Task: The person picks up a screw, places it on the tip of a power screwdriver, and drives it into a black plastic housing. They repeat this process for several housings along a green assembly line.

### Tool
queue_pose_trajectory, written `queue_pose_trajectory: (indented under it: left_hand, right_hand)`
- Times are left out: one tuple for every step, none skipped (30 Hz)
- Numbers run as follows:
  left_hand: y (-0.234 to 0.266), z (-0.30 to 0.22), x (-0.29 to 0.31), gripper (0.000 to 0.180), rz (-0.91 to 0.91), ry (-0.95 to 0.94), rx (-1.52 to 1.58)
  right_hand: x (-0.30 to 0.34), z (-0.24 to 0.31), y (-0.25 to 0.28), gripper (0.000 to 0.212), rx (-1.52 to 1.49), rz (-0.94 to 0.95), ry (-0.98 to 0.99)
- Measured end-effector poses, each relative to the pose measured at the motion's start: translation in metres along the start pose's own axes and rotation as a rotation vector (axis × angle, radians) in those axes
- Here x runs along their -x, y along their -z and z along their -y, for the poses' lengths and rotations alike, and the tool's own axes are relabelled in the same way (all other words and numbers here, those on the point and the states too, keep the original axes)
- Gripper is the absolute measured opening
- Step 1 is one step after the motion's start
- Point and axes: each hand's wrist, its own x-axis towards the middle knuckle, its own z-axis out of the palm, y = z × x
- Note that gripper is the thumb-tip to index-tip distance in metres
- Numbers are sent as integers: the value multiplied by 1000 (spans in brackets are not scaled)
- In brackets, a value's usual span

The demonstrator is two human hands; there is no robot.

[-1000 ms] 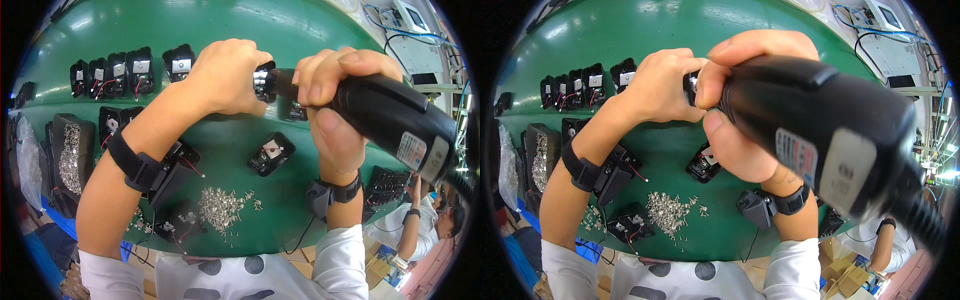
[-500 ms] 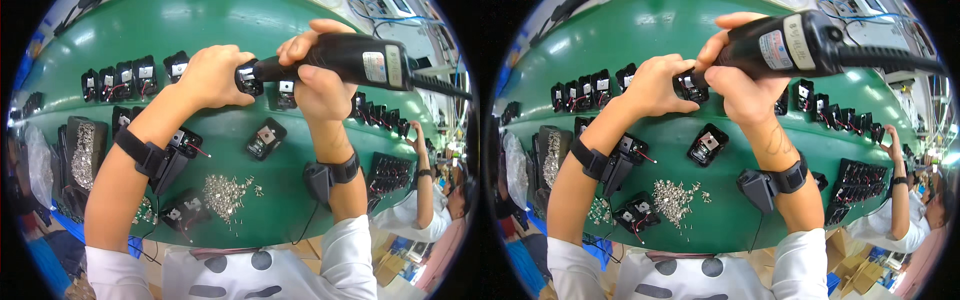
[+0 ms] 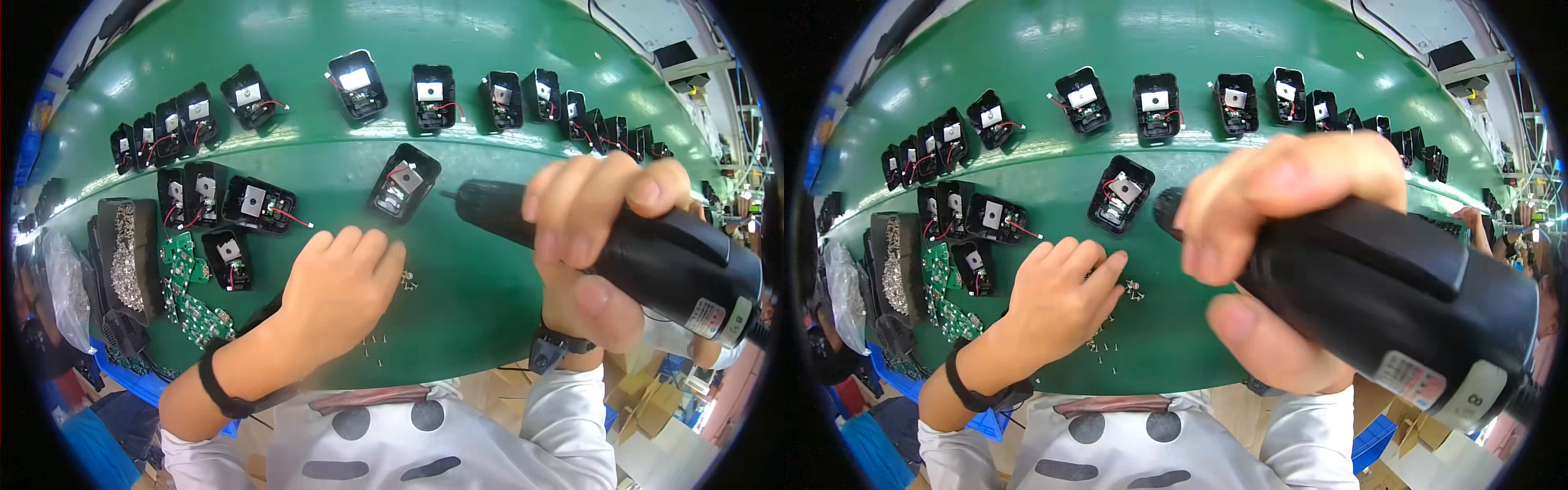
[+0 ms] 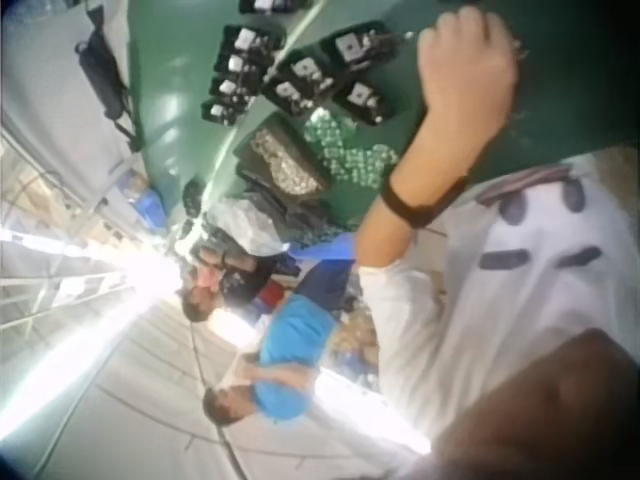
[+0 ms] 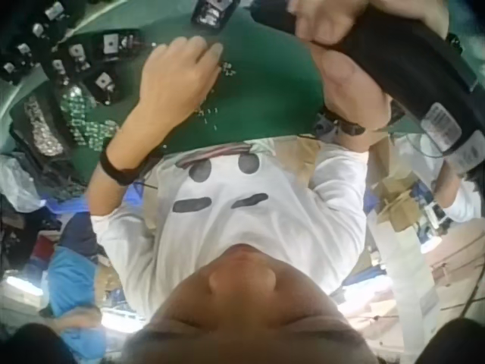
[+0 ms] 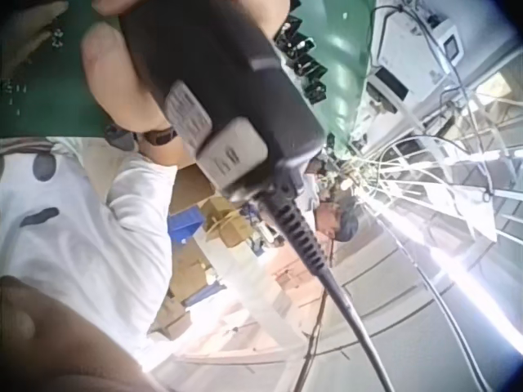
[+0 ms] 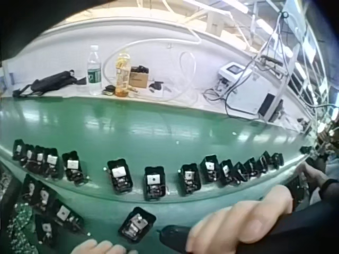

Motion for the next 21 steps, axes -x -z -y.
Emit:
queue_pose_trajectory:
  left_hand:
    - [-5,0,-2,14,-22,29,-16]
    - [-8,0,-3,13,-45,58,-34]
    - [-9,0,-4,13,-50,57,-40]
    - [-10,0,-3,12,-21,56,-34]
    - [-10,0,-3,11,8,55,-28]
    - [-10,0,-3,11,6,59,-35]
    - [-10,-1,-5,11,14,58,-17]
    - [-9,-2,-6,11,23,59,1]
    - [-10,-3,-7,11,21,58,-4]
    - [-11,-2,-9,11,-55,80,9]
    - [-12,-2,-11,11,-130,101,22]
    - [-11,-3,-13,11,-134,103,18]
    - [-10,-4,-14,12,-215,117,64]
    - [-9,-5,-14,13,-297,133,111]
    - [-2,-7,-12,15,-260,160,142]
    - [5,-9,-13,15,-264,161,139]
    - [10,-12,-13,15,-314,243,346]
    - [13,-15,-11,15,-362,323,554]
    - [13,-22,-9,18,-406,562,1002]
    - [21,-30,-12,17,-498,735,1432]
    - [24,-31,-11,17,-505,802,1614]
  right_hand:
    - [-4,-4,-2,56,-29,5,6]
    - [-6,-3,-5,54,-45,0,-16]
    - [-9,-3,-3,53,-40,40,-19]
    - [-15,-3,-3,53,-36,81,-23]
    - [-22,3,-6,53,-39,85,-16]
    - [-30,12,-11,53,-7,112,-86]
    - [-35,21,-15,54,31,137,-156]
    - [-35,26,-16,54,31,138,-150]
    - [-34,31,-16,54,3,113,-136]
    - [-34,35,-15,53,-23,90,-121]
    - [-33,39,-14,53,-51,68,-107]
    - [-32,42,-13,53,-78,47,-94]
    - [-31,47,-11,53,-102,21,-88]
    - [-29,51,-11,53,-125,-4,-82]
    - [-28,55,-11,53,-149,-29,-78]
    - [-28,57,-10,53,-177,-50,-65]
    - [-28,59,-10,52,-204,-70,-53]
    - [-28,60,-11,52,-232,-91,-42]
    - [-27,64,-12,52,-253,-115,-33]
    - [-26,67,-14,52,-274,-140,-25]
    - [-24,70,-16,52,-293,-166,-15]
